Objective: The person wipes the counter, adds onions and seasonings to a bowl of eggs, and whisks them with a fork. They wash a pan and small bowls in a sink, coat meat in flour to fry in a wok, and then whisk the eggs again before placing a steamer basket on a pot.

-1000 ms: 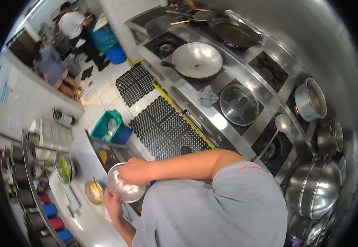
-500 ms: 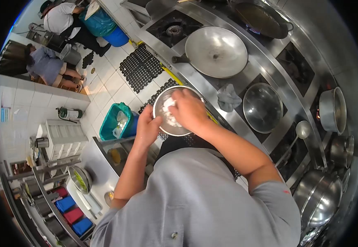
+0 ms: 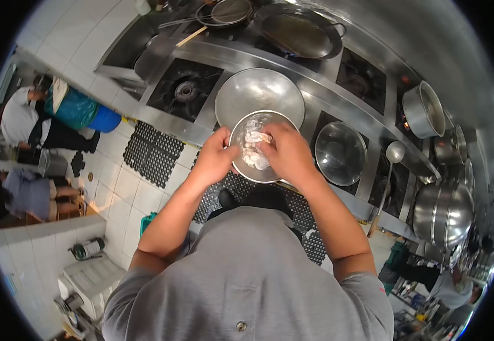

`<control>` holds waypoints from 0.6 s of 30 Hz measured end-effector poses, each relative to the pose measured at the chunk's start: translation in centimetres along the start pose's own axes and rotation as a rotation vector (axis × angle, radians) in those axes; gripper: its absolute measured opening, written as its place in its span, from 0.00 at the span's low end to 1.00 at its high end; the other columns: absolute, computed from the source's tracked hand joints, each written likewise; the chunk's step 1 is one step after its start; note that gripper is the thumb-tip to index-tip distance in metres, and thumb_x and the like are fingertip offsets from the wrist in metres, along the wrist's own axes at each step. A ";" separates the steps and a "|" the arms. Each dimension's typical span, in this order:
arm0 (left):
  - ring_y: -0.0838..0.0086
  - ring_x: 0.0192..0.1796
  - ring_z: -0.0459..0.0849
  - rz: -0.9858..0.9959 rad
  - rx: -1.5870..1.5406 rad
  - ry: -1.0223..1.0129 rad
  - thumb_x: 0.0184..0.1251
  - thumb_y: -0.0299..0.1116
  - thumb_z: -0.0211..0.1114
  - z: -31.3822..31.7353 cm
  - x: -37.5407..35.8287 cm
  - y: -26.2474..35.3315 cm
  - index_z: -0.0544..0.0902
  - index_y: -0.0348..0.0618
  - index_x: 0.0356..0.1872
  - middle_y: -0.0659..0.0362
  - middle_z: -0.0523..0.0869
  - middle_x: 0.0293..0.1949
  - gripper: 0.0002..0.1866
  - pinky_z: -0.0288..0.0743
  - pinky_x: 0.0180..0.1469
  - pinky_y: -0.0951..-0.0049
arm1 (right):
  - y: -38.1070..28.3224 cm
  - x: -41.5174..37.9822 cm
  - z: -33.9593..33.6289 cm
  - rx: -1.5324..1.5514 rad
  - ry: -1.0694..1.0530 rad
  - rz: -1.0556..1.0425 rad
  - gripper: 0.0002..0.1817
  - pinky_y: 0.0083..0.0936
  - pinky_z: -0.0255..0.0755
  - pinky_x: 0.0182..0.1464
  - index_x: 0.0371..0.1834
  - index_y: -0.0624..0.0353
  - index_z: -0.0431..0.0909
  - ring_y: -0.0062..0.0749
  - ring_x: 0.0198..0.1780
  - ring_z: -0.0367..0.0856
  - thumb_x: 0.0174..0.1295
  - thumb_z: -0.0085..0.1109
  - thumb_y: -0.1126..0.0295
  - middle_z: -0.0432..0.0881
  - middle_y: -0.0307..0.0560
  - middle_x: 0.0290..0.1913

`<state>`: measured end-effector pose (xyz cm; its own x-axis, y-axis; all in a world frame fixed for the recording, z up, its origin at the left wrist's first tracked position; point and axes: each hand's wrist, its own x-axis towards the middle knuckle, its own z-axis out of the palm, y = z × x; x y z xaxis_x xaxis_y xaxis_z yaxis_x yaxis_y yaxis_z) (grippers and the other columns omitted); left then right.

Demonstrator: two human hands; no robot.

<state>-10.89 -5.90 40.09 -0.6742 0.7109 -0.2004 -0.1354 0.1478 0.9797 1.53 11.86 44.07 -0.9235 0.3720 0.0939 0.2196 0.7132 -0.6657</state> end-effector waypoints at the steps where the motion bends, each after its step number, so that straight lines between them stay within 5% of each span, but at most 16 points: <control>1: 0.72 0.30 0.88 0.000 0.010 -0.025 0.71 0.21 0.60 -0.1 1.2 0.4 0.73 0.35 0.38 0.55 0.82 0.34 0.04 0.87 0.25 0.66 | -0.2 0.4 -0.6 -0.025 0.013 0.000 0.15 0.39 0.82 0.47 0.51 0.63 0.86 0.49 0.44 0.90 0.63 0.75 0.71 0.87 0.54 0.48; 4: 0.73 0.30 0.87 -0.004 -0.034 -0.083 0.71 0.21 0.61 0.3 4.0 1.3 0.72 0.36 0.37 0.56 0.82 0.34 0.06 0.87 0.26 0.66 | -0.9 1.4 -2.7 -0.008 -0.121 0.107 0.14 0.47 0.80 0.57 0.51 0.60 0.86 0.55 0.54 0.88 0.64 0.73 0.69 0.87 0.53 0.53; 13: 0.71 0.32 0.90 -0.047 0.113 -0.138 0.72 0.21 0.63 3.1 9.5 3.0 0.77 0.32 0.42 0.55 0.84 0.35 0.04 0.88 0.26 0.68 | 5.6 5.3 -4.7 -0.080 -0.101 -0.145 0.16 0.47 0.81 0.54 0.55 0.59 0.87 0.59 0.52 0.87 0.63 0.69 0.75 0.88 0.55 0.51; 18: 0.77 0.30 0.85 -0.028 0.084 -0.123 0.69 0.21 0.62 3.4 12.7 2.7 0.75 0.39 0.38 0.60 0.80 0.34 0.04 0.87 0.25 0.72 | 6.7 9.0 -6.9 0.070 -0.064 0.034 0.13 0.45 0.77 0.41 0.42 0.63 0.88 0.53 0.35 0.87 0.70 0.71 0.61 0.87 0.58 0.35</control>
<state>-17.36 5.90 40.21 -0.5762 0.7837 -0.2319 -0.0887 0.2221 0.9710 -3.13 24.09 45.55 -0.9346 0.3548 0.0239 0.2310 0.6569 -0.7177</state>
